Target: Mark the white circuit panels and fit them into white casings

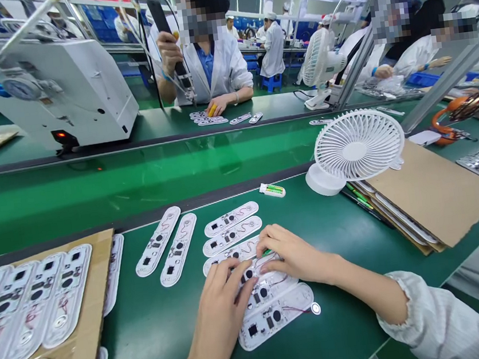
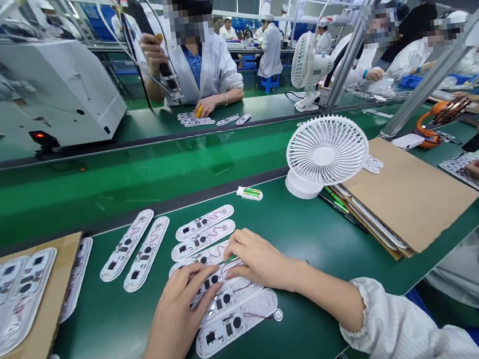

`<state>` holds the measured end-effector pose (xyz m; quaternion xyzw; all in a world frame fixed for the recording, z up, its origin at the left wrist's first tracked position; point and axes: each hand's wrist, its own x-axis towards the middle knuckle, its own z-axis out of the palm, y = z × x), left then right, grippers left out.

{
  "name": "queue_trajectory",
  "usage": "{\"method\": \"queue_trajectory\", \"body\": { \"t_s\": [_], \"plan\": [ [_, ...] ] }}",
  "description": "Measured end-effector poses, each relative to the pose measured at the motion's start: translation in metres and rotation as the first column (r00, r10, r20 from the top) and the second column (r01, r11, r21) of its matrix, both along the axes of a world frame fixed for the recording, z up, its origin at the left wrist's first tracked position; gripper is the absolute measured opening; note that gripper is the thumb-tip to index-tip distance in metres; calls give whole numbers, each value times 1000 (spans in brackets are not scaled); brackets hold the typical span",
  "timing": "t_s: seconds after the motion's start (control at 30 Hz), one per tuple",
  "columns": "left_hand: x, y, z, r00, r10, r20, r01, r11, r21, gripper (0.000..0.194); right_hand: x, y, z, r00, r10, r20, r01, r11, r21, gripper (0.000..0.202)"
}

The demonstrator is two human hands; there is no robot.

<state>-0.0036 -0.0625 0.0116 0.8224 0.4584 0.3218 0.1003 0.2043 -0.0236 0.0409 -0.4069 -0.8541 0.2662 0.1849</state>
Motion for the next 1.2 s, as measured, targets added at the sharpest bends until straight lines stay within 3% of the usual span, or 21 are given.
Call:
{"method": "queue_trajectory", "body": {
  "t_s": [0.23, 0.43, 0.53, 0.67, 0.8, 1.0, 1.2],
  "plan": [
    [3, 5, -1, 997, -15, 78, 15, 1000, 2, 20, -1, 3, -1, 1000, 5, 24, -5, 1000, 13, 15],
    [3, 5, -3, 999, -13, 51, 10, 999, 46, 23, -7, 1, 5, 973, 17, 231, -45, 992, 114, 5],
    [2, 6, -5, 999, -35, -3, 35, 998, 56, 27, -11, -6, 12, 949, -44, 312, -20, 980, 198, 8],
    [1, 6, -6, 997, -40, -66, 44, 997, 61, 29, -8, -16, 22, 949, -101, 297, 78, 993, 88, 16],
    [2, 4, -4, 997, -47, -58, 50, 998, 42, 29, -2, -20, 22, 953, -134, 272, 145, 989, -19, 15],
    [3, 4, -3, 997, -52, -63, 55, 997, 49, 31, -3, -17, 12, 964, -152, 218, 161, 987, -26, 7],
    [0, 3, -7, 993, -64, -96, 70, 995, 65, 32, -9, -14, 12, 938, -158, 307, 167, 986, -3, 6]
  ]
}}
